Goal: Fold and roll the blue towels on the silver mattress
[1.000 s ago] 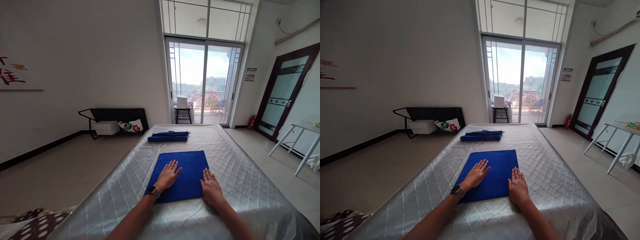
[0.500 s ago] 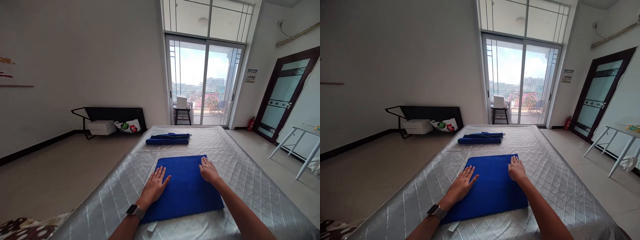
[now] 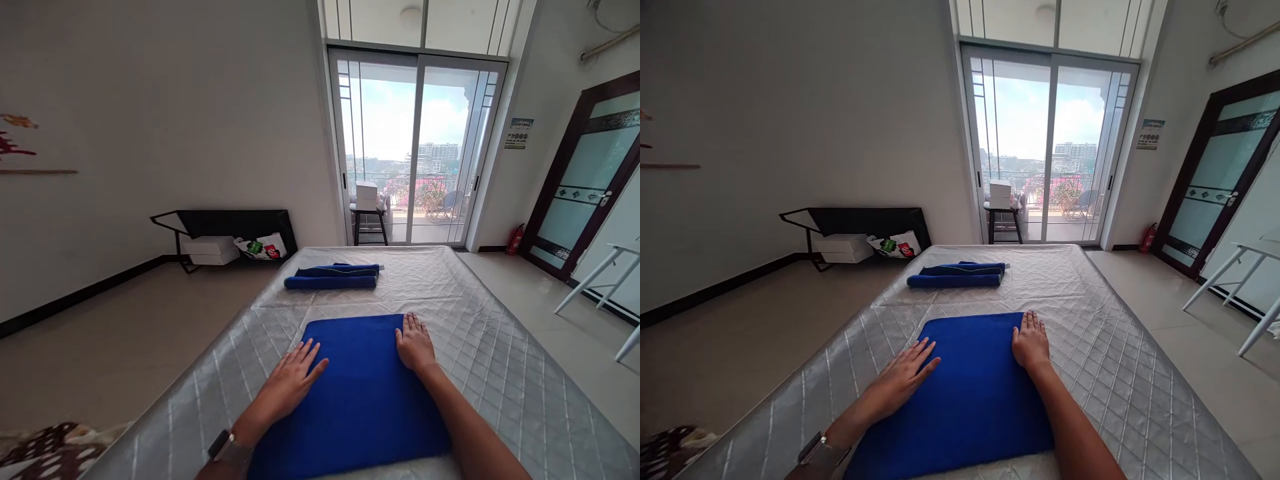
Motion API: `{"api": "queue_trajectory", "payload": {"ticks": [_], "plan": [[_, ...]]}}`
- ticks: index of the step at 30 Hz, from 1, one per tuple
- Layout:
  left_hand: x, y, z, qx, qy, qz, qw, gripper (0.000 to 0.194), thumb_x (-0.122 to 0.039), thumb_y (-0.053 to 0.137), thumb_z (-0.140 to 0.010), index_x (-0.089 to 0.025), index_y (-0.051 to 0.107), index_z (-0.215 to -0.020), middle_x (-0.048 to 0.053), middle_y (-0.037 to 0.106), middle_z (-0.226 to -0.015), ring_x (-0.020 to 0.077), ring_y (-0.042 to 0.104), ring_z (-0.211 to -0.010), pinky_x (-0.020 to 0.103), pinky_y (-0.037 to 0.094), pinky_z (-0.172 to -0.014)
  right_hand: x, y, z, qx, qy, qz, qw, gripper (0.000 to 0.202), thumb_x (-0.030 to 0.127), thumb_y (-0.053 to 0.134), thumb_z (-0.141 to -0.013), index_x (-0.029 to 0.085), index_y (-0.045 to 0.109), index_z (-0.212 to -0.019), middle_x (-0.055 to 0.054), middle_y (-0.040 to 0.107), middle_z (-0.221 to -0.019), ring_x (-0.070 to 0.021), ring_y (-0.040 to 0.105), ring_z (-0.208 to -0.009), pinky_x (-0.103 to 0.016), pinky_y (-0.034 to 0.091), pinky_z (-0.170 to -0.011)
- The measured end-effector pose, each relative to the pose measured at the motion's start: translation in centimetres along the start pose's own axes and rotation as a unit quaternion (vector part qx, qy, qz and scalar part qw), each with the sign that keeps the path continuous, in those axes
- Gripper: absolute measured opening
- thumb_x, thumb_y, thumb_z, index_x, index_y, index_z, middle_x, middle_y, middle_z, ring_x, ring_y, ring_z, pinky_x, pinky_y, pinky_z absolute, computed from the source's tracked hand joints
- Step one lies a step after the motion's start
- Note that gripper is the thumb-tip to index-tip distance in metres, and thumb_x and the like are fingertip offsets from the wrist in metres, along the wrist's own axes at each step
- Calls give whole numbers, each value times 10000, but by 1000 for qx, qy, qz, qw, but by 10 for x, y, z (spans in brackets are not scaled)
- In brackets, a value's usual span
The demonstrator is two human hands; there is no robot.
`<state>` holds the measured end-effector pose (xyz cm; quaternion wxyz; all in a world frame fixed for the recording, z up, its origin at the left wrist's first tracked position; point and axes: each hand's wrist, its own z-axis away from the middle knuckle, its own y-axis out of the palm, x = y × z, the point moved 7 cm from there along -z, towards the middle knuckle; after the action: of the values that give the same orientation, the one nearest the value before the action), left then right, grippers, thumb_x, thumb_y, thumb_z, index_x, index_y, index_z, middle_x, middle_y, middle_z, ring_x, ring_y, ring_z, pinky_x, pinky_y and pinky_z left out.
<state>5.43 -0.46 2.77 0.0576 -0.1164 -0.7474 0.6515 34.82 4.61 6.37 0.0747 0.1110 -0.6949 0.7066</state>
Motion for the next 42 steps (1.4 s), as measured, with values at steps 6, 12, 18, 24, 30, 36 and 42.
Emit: {"api": "queue_trajectory", "payload": {"ticks": [6,12,18,24,30,36,42], "plan": [[-114,-18,-55,-42,108,29,993,567,-525,281,-1009,-216,500,-1431,93,483,-1521,257,399,-1426,465,331,-1180,0,-1,1,-18,-8,-6,1000,624,351,231,-1005,41,258,-1546,-131,209,-1622,-215,160,-1514,-368,104,-1210],[-188,3,-105,-44,122,64,990,554,-452,195,-1036,-206,465,-1453,123,472,-1522,247,403,-1425,486,351,-1158,-2,1,1,-1,-25,14,1000,594,254,249,-990,52,252,-1550,-138,223,-1622,-195,136,-1518,-353,124,-1204],[-105,10,-85,-27,66,29,997,571,-508,226,-1019,-249,413,-1492,88,414,-1563,251,328,-1466,491,286,-1190,-1,0,-1,-7,-9,-1,1000,621,350,220,-1009,43,248,-1548,-138,229,-1619,-202,150,-1516,-371,112,-1208],[17,10,-57,-3,-73,13,997,693,-549,173,-995,-129,363,-1513,124,349,-1592,268,260,-1491,465,245,-1202,-1,-1,0,-3,-3,-8,1000,625,347,219,-1003,45,245,-1550,-126,223,-1621,-197,139,-1518,-360,97,-1210],[22,15,-58,-1,-84,22,996,769,-601,211,-970,-74,326,-1518,155,311,-1601,270,230,-1500,434,212,-1214,-2,-3,-1,15,7,12,1000,626,349,212,-1008,36,234,-1550,-124,203,-1627,-181,131,-1518,-343,96,-1212],[10,4,-59,-11,-75,24,997,736,-568,219,-981,-62,360,-1498,179,344,-1577,284,287,-1478,458,245,-1203,2,-8,1,14,5,31,999,620,335,209,-1007,32,240,-1546,-134,213,-1622,-178,137,-1516,-353,115,-1211],[4,-6,-56,-7,-71,26,997,712,-525,235,-989,-36,360,-1492,193,339,-1571,288,303,-1471,473,259,-1198,-1,-14,11,9,12,55,998,627,335,211,-1003,15,243,-1541,-138,213,-1619,-208,150,-1515,-370,123,-1214]]}}
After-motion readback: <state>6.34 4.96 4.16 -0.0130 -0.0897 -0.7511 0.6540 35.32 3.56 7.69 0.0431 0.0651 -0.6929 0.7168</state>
